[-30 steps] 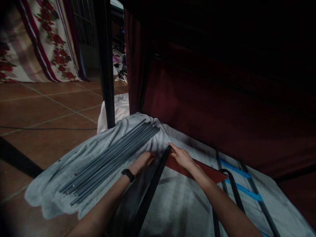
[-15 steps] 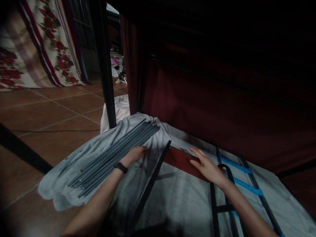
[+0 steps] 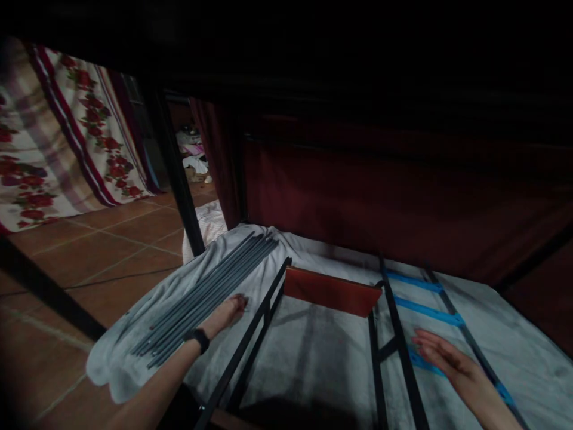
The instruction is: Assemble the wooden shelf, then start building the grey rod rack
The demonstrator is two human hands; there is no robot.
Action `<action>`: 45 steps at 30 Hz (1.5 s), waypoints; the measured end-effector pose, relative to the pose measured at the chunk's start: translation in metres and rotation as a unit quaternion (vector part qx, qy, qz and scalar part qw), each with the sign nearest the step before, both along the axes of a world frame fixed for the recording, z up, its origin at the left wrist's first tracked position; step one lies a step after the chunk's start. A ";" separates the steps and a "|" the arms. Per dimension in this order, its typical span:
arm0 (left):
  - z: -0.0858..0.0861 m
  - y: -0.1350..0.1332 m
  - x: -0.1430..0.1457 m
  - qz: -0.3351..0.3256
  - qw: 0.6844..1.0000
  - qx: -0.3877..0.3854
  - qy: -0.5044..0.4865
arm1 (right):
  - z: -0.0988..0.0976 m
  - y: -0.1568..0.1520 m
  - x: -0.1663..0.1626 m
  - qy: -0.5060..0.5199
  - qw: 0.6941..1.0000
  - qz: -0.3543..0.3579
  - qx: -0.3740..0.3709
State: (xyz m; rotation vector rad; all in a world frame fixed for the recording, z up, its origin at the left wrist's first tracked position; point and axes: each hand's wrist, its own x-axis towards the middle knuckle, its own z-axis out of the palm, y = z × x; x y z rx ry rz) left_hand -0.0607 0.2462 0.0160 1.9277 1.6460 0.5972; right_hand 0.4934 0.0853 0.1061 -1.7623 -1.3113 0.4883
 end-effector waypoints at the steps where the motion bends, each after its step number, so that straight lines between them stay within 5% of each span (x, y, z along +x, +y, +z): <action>1: 0.004 0.000 0.002 0.033 0.999 -0.002 -0.022 | -0.004 0.002 -0.002 0.032 0.999 0.013 -0.022; 6: 0.022 -0.014 0.012 0.148 0.978 -0.019 -0.147 | -0.024 0.010 -0.011 0.128 0.992 0.007 -0.003; 10: 0.023 -0.062 0.009 0.210 0.895 -0.087 -0.383 | -0.047 -0.001 -0.012 0.172 0.984 -0.047 0.011; 14: 0.032 -0.113 -0.006 0.294 0.853 -0.103 -0.419 | -0.066 -0.026 -0.011 0.245 0.969 -0.024 -0.028; 17: 0.063 -0.136 -0.015 0.333 0.839 -0.071 -0.425 | -0.064 -0.044 -0.008 0.287 0.958 -0.023 -0.012; 21: 0.128 -0.151 0.002 0.308 0.843 -0.015 -0.440 | -0.030 -0.059 -0.011 0.310 0.948 -0.044 0.050; 25: 0.180 -0.162 0.060 0.186 0.879 0.001 -0.438 | 0.021 -0.067 -0.039 0.295 0.951 -0.013 0.094; 29: 0.200 -0.173 0.141 0.001 0.920 -0.025 -0.392 | 0.057 -0.075 -0.083 0.272 0.954 0.086 0.095; 35: 0.198 -0.177 0.242 -0.162 0.918 -0.088 -0.350 | 0.072 -0.073 -0.134 0.277 0.929 0.230 0.090; 40: 0.185 -0.172 0.286 -0.204 0.900 -0.082 -0.377 | 0.062 -0.061 -0.139 0.313 0.926 0.165 0.129; 45: 0.178 -0.172 0.298 -0.255 0.902 -0.060 -0.344 | 0.061 -0.048 -0.098 0.410 0.891 0.124 0.154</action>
